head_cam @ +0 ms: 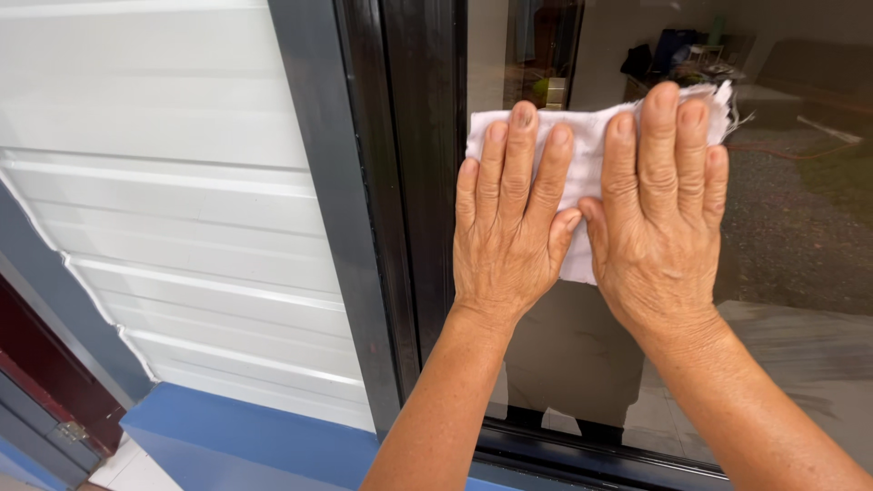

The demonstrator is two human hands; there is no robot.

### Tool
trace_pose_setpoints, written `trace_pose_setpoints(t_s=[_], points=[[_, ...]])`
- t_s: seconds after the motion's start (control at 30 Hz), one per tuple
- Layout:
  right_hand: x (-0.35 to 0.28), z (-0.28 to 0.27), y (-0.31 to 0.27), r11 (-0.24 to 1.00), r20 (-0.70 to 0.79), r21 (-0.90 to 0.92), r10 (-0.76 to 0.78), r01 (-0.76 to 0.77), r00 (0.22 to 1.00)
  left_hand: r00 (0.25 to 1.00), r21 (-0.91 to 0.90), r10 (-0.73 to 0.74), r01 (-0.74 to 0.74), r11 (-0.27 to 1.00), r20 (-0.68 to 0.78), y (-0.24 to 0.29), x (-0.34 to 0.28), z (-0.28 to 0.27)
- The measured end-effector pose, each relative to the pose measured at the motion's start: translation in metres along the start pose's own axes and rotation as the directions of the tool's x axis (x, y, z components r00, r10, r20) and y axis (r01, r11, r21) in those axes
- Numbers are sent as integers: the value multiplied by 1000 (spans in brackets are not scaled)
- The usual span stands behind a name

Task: The person cleans a glass window pane by scrubbing the surface with a white cloth held in both hands.

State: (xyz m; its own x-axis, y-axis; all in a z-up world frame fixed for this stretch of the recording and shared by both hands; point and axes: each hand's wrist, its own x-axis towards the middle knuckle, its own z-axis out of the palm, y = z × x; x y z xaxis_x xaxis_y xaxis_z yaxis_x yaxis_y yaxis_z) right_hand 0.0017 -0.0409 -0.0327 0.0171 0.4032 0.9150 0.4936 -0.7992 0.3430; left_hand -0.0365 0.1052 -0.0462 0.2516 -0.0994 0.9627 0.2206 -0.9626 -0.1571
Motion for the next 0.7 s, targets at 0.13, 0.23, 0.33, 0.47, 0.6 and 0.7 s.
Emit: trace_pose_setpoints(t_s=[0.13,0.23,0.33,0.47,0.6,0.7], points=[[-13,5,-5,1000,11,-4,-1,1,1000,999,-90,-41,38,995,-32,5,-18,9],[-23,10,-9,1000,8,-19,3,-3,1000,998,-136,-47,40,990,-50,6,-29,17],[-27,14,-9,999,-15,-51,-4,3,1000,995,-145,-47,35,989,-83,7,-32,22],[-29,17,-3,995,-40,-93,-47,43,998,993,-161,-50,32,986,-110,9,-31,23],[-37,18,8,992,-38,-115,-50,45,998,997,-155,-40,30,987,-62,18,-31,21],[-45,12,21,992,-61,-114,-62,55,996,998,-204,-34,23,979,-50,33,-29,20]])
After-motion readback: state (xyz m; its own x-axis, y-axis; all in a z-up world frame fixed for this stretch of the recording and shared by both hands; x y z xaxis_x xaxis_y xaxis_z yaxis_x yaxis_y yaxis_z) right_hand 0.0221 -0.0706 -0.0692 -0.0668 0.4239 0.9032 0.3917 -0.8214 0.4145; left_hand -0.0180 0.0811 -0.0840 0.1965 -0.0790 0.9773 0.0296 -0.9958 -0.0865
